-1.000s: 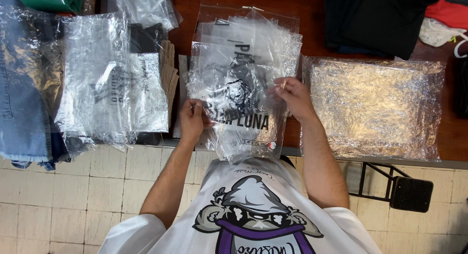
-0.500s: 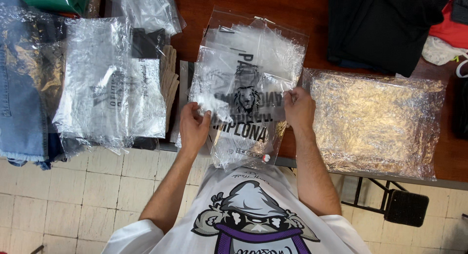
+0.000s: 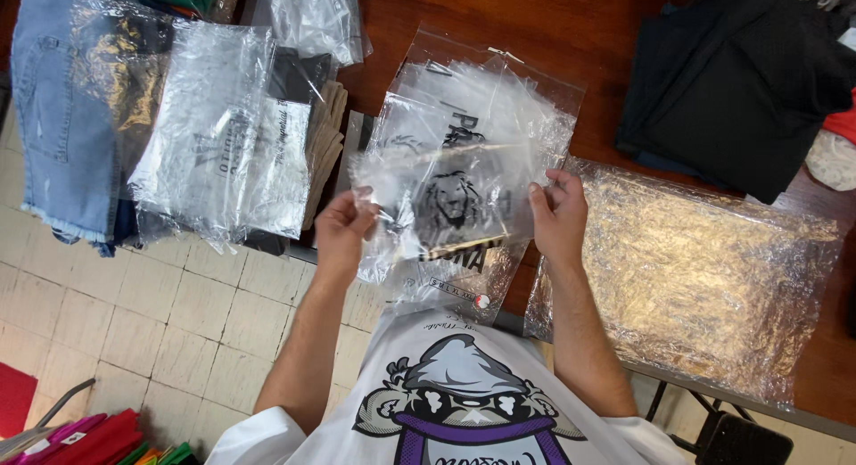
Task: The person sorts through multiple plastic bags and clothing items on a wooden table, picking up individual bags and placing them into organized stacks.
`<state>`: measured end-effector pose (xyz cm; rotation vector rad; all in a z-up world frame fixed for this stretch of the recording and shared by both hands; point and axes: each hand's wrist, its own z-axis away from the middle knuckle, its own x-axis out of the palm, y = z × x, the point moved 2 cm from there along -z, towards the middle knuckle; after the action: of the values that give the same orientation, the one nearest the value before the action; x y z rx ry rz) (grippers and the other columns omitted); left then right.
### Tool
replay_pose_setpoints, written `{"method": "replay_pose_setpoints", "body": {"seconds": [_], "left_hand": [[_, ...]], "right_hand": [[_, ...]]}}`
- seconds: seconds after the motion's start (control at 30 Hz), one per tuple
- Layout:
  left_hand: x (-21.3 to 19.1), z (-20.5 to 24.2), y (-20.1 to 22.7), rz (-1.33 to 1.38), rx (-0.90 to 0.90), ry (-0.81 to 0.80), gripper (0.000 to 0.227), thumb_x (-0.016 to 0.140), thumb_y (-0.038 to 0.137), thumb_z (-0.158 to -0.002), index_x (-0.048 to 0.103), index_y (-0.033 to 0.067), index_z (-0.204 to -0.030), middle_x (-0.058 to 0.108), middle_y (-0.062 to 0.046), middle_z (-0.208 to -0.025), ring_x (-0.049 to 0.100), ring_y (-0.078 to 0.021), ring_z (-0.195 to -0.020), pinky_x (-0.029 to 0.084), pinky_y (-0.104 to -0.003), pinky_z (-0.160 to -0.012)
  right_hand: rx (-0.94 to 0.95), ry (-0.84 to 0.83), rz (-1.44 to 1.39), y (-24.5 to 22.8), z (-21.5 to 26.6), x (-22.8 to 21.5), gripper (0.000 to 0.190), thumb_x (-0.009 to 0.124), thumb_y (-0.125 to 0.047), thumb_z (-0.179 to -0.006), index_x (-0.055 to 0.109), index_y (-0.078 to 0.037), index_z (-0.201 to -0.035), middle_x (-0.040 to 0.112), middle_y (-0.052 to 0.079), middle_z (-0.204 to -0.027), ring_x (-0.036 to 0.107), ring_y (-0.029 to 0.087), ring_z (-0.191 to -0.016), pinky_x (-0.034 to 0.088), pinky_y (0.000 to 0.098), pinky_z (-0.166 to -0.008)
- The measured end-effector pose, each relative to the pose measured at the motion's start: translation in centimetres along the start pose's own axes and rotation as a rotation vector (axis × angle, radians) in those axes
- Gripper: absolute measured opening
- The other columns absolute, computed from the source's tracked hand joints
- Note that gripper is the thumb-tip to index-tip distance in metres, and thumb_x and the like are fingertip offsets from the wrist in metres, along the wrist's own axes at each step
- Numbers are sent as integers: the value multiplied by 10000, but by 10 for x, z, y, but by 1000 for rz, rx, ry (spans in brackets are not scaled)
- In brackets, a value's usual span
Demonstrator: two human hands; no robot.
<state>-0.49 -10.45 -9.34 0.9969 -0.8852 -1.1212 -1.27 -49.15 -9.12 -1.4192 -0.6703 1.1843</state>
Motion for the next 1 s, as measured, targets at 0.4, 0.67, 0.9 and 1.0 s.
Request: {"method": "replay_pose_setpoints", "body": {"seconds": [0.4,0.67,0.9,1.0], "left_hand": [[-249,-66,137,78,319,844,124,824,32,-1211,801,153,-1219,768,17,-984,542,-90,-725,322,-328,-545],[-294,-89,93,-296,365,942,458,907,267,-1246,473,123,-1245,359,-60,-1221,338,-244,-1007,408,-470,-840],[-87,-9,84,-595,878,299,373,773,-219,-1021,791,9,-1316,791,-179,-1223,798,-398,-1120,656,-466,-894],[-12,-30,31,-766,783,18,298,901,62,-999,830,60,-1288,825,-153,-1258,787,-409,-1266,633,-543,-1081]], "right_hand": [[-64,-576,771,-51,25,32,1272,1029,-637,-845,407,-210,-1869,199,107,-2001,141,357,-1822,150,687,-1480],[-309,-546,845,7,35,47,484,809,-419,-1091,791,-281,-1556,558,65,-1827,414,335,-1698,221,618,-1443],[-289,89,668,26,26,33,741,1058,-309,-929,744,-39,-1544,490,284,-1698,516,537,-1596,502,672,-1268],[-140,99,604,31,22,34,803,1070,-290,-914,690,-80,-1590,507,279,-1694,619,510,-1564,550,633,-1261]]}}
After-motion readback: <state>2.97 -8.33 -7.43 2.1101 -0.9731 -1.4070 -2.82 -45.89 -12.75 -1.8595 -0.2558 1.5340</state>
